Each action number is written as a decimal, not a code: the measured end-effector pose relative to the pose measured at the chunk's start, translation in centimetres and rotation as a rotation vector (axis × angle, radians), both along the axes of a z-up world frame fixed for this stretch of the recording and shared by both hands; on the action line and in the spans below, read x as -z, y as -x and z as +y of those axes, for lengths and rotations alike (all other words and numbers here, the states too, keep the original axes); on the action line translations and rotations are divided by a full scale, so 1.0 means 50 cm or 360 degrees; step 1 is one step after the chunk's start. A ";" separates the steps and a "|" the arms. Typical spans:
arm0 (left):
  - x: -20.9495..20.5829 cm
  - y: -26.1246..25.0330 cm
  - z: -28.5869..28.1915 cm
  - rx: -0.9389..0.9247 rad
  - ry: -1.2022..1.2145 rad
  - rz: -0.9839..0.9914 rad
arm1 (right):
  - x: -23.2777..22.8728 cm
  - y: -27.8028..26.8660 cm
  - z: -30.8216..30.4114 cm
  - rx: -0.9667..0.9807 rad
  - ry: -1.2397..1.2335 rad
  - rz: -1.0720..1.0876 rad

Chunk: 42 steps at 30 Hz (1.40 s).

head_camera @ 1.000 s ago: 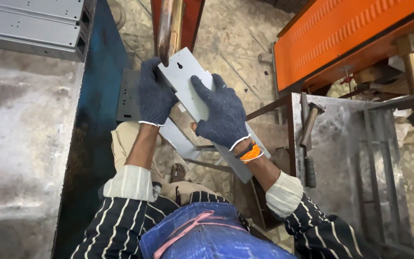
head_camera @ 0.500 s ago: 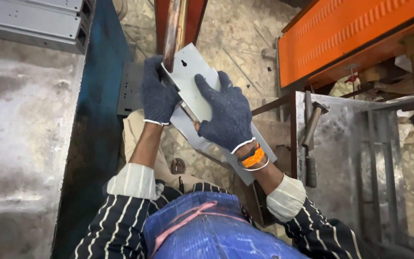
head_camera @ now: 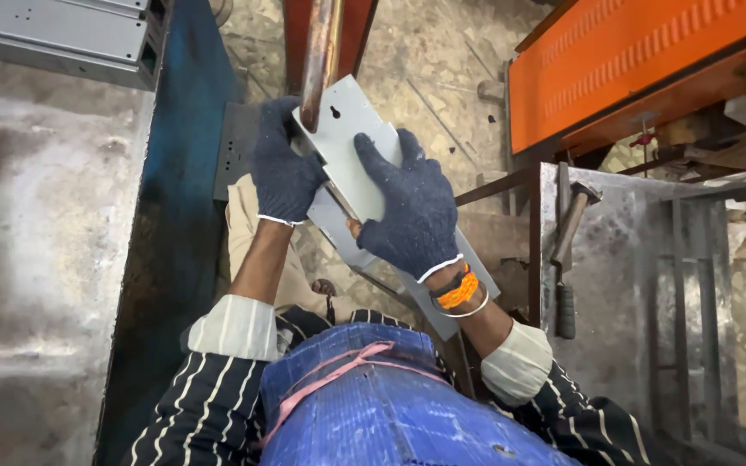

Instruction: Assembling metal housing components and using a spot welder to join them.

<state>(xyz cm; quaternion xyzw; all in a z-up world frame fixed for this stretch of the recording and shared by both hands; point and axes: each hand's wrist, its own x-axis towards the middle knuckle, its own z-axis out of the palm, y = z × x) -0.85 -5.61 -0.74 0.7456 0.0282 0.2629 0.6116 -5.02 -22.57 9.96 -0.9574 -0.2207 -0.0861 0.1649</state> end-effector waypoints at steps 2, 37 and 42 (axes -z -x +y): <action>-0.008 0.002 -0.001 0.0003 0.0004 -0.0019 | -0.001 -0.001 0.001 -0.0014 -0.0003 0.0001; 0.000 -0.037 0.027 0.0180 0.0104 -0.0075 | -0.018 -0.019 0.026 -0.0009 -0.0016 -0.0105; 0.014 -0.045 0.038 0.0080 -0.0104 -0.0047 | -0.011 -0.021 0.040 0.0029 0.0020 -0.0010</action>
